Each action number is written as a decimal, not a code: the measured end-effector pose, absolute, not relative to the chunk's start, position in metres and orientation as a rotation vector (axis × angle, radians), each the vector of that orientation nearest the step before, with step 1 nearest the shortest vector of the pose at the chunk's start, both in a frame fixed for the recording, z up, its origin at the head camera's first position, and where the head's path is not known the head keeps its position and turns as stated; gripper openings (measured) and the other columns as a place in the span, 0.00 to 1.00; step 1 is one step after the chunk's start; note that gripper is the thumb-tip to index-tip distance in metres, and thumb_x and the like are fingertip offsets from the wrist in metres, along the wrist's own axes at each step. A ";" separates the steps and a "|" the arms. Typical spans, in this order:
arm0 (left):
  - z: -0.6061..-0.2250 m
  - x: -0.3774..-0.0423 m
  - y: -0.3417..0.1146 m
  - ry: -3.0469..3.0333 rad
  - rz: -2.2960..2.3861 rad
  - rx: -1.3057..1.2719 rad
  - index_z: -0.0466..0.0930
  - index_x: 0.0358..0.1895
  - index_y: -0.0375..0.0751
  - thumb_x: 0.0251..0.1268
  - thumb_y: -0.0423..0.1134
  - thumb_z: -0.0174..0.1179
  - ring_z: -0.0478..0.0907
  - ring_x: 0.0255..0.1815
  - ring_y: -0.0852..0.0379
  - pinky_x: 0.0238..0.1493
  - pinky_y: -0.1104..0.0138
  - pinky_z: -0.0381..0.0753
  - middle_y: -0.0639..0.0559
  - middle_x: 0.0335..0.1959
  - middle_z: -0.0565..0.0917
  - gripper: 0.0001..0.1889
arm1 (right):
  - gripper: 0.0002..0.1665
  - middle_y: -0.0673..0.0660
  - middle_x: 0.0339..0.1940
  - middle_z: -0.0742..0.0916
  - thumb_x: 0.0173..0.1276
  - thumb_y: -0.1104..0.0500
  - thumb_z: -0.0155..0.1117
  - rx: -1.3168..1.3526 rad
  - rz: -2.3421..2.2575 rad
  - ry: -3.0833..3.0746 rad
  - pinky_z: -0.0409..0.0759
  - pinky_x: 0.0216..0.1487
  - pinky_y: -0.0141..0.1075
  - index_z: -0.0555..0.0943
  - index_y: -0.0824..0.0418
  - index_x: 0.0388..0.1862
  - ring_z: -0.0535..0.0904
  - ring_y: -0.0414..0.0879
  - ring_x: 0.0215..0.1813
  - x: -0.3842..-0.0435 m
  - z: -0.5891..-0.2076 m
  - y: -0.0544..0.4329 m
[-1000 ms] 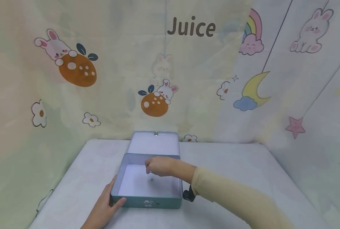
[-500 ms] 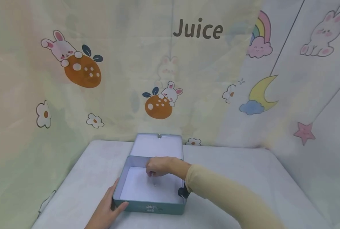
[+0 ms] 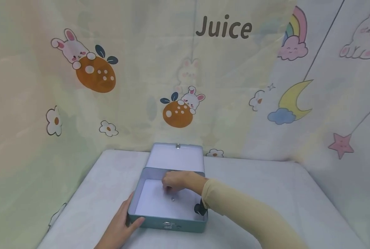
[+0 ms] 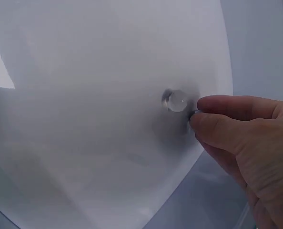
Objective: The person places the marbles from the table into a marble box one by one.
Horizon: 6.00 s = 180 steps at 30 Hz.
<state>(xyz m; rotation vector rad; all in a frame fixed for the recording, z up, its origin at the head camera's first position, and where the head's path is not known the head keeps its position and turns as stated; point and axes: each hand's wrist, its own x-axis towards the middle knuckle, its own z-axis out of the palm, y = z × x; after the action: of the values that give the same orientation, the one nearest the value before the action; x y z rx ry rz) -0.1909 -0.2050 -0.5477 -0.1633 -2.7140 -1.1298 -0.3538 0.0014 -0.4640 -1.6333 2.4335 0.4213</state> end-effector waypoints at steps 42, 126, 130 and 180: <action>-0.552 -0.194 -0.211 -2.676 -1.076 -0.229 0.46 0.76 0.42 0.62 0.54 0.61 0.64 0.66 0.32 0.64 0.37 0.62 0.34 0.65 0.67 0.45 | 0.08 0.49 0.39 0.86 0.58 0.65 0.68 -0.712 -0.945 2.889 0.84 0.44 0.31 0.85 0.58 0.37 0.83 0.44 0.43 -0.253 -0.500 0.248; -0.551 -0.187 -0.205 -2.690 -1.133 -0.198 0.48 0.75 0.41 0.61 0.54 0.62 0.64 0.66 0.31 0.61 0.36 0.64 0.32 0.66 0.66 0.45 | 0.07 0.48 0.35 0.85 0.61 0.66 0.67 -1.335 -0.320 2.777 0.79 0.40 0.22 0.87 0.58 0.37 0.79 0.36 0.37 -0.319 -0.385 0.109; -0.552 -0.187 -0.206 -2.671 -1.094 -0.200 0.50 0.75 0.40 0.59 0.53 0.63 0.67 0.64 0.31 0.58 0.36 0.67 0.33 0.65 0.68 0.45 | 0.07 0.47 0.35 0.85 0.61 0.66 0.67 -1.392 -0.236 2.705 0.79 0.42 0.21 0.87 0.57 0.37 0.79 0.35 0.38 -0.328 -0.392 0.090; -0.550 -0.191 -0.205 -2.689 -1.092 -0.169 0.49 0.75 0.43 0.60 0.52 0.64 0.68 0.65 0.38 0.60 0.40 0.67 0.36 0.65 0.69 0.45 | 0.05 0.42 0.31 0.83 0.67 0.57 0.63 -1.816 0.255 2.525 0.73 0.35 0.16 0.85 0.51 0.35 0.73 0.29 0.32 -0.358 -0.477 -0.002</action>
<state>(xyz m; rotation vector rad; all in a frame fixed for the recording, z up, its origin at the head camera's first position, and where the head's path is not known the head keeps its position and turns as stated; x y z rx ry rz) -0.1907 -0.2050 -0.5504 -0.1689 -2.6891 -1.0922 -0.3584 -0.0023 -0.4766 -1.8165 2.5249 0.2549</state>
